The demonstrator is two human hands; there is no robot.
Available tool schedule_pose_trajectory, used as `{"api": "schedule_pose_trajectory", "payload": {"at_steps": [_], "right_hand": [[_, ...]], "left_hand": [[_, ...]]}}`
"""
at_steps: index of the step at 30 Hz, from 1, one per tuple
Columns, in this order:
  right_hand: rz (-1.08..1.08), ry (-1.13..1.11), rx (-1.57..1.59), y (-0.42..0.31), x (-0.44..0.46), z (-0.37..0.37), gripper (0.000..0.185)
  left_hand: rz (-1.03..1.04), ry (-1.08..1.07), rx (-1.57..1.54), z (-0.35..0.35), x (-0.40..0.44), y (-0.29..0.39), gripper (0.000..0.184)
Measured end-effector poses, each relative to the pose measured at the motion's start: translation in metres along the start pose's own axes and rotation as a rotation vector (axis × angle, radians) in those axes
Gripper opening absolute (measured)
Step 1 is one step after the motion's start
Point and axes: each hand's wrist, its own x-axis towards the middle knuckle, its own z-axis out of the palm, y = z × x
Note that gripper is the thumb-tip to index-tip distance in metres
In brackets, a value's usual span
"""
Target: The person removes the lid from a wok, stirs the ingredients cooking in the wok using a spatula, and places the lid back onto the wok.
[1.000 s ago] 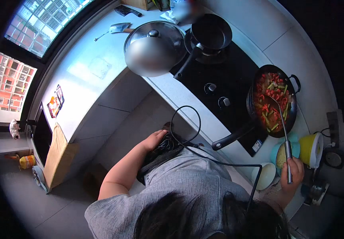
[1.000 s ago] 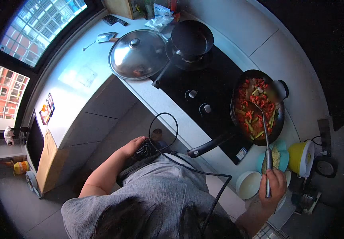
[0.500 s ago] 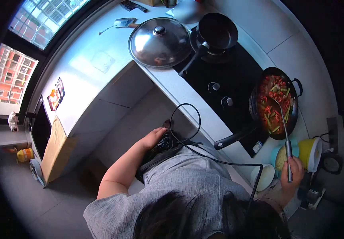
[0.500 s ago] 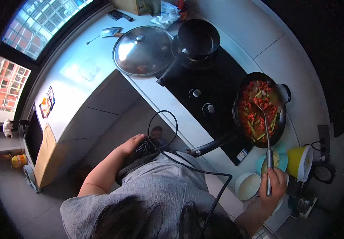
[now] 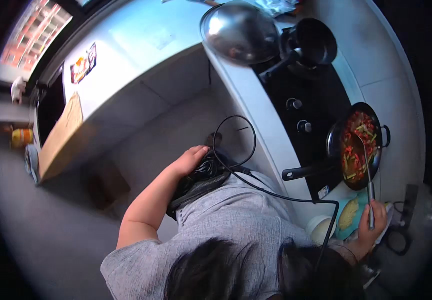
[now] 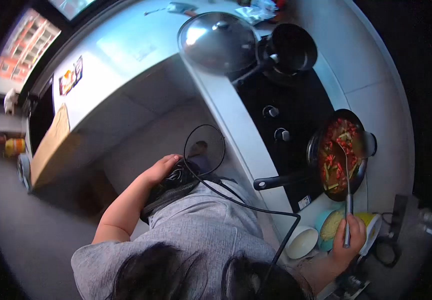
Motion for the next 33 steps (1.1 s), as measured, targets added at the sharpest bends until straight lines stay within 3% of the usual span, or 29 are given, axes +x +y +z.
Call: {"api": "schedule_pose_trajectory", "payload": {"at_steps": [4,8,11,14,22,33], "right_hand": [[0.038,-0.104,-0.078,0.018,0.010,-0.008,0.016],[-0.203,-0.044,-0.040,0.047,0.028,-0.007,0.015],[-0.110,-0.070,-0.143,0.035,0.039,-0.007,0.015],[0.024,-0.085,-0.223,0.010,0.040,0.000,0.016],[0.116,0.001,-0.230,-0.033,0.028,0.046,0.020],[0.311,0.039,-0.233,-0.059,0.011,0.075,0.026]], "left_hand": [[-0.007,0.161,0.005,0.008,-0.043,-0.033,0.040],[0.002,0.313,0.052,0.011,-0.094,-0.055,0.040],[0.017,0.384,0.092,0.002,-0.111,-0.058,0.039],[0.101,0.349,0.163,-0.025,-0.110,-0.063,0.038],[0.263,0.276,0.140,-0.134,-0.114,-0.074,0.037],[0.224,0.133,0.222,-0.200,-0.106,-0.069,0.041]]}}
